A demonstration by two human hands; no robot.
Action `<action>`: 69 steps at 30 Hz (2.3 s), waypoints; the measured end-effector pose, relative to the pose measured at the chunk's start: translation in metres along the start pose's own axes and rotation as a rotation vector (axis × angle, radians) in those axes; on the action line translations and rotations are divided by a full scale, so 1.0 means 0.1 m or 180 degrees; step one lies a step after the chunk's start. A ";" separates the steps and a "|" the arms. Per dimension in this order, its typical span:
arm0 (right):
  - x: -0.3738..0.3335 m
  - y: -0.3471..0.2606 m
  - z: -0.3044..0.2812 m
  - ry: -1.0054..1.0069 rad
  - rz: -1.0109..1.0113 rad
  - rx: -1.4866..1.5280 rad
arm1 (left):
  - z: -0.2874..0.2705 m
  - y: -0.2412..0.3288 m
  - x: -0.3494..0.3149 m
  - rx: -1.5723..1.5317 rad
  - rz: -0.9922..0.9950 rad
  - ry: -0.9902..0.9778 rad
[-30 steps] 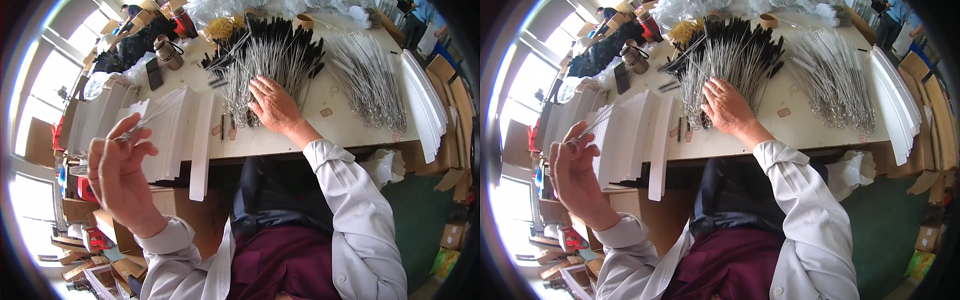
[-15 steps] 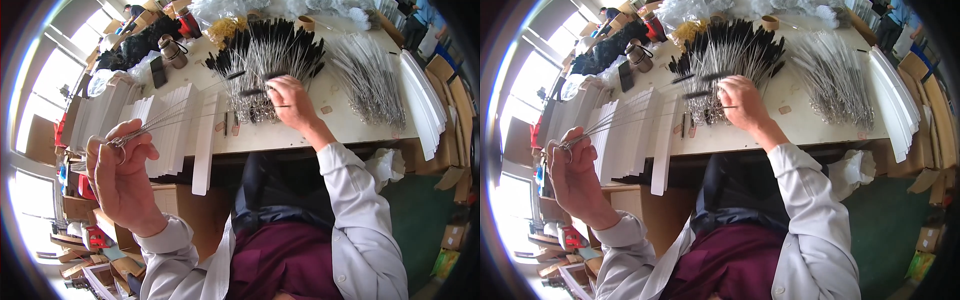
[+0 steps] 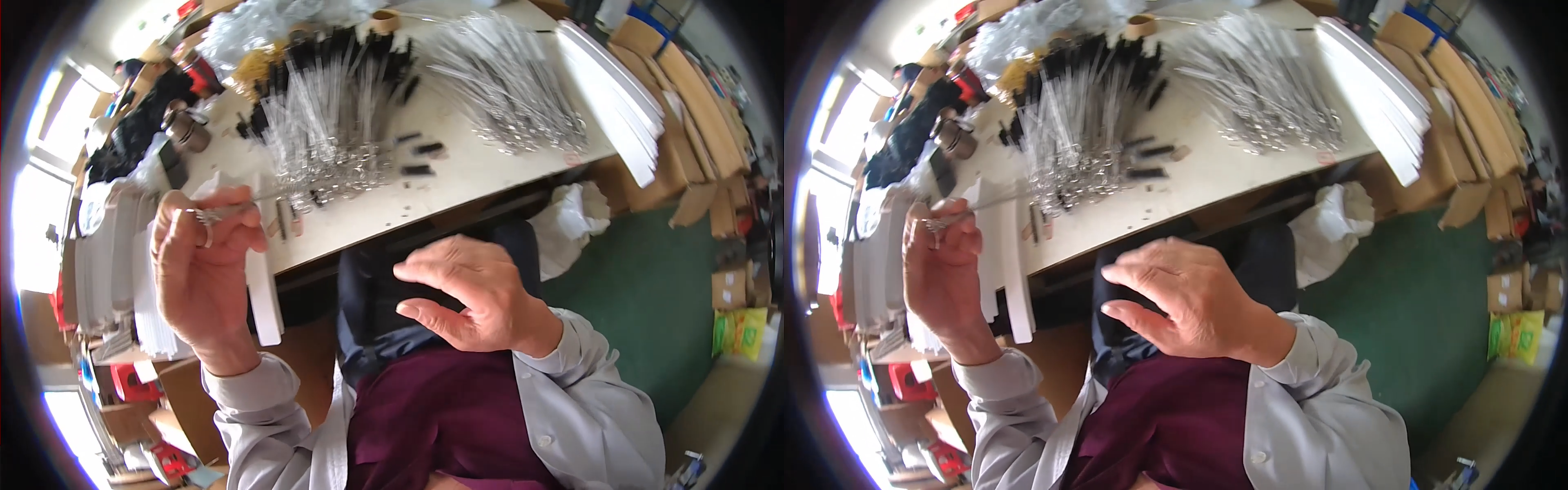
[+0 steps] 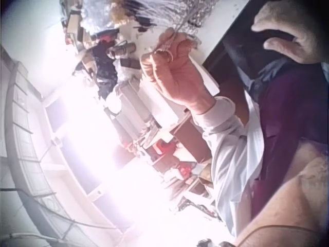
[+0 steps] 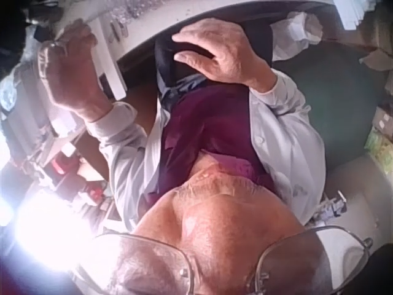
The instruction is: Packaging cleaning brushes into white cardboard sleeves at a workshop bench.
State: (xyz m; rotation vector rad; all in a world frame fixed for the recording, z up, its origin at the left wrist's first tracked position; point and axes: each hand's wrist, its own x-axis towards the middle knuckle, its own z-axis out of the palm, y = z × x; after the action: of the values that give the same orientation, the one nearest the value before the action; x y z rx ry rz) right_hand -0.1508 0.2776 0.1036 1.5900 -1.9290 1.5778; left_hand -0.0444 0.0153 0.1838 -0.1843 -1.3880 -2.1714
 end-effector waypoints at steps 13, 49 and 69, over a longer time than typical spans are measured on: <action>-0.35 0.40 -0.29 -0.0514 0.1335 0.0678 | 0.40 -0.83 0.13 0.0617 -0.1515 -0.0649; -0.25 1.82 -0.99 0.1475 0.2756 0.1097 | 0.67 -3.26 1.10 0.4862 0.0806 -0.1836; -0.05 2.58 -0.54 0.1829 0.2148 -0.0042 | 1.19 -2.53 0.72 0.3237 0.0491 -0.1560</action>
State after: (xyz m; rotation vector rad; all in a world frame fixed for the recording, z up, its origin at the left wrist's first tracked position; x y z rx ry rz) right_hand -0.3781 0.2873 -0.0295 0.3657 -2.1933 1.9430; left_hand -0.2563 0.1714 0.0648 -0.4194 -2.4621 -1.1039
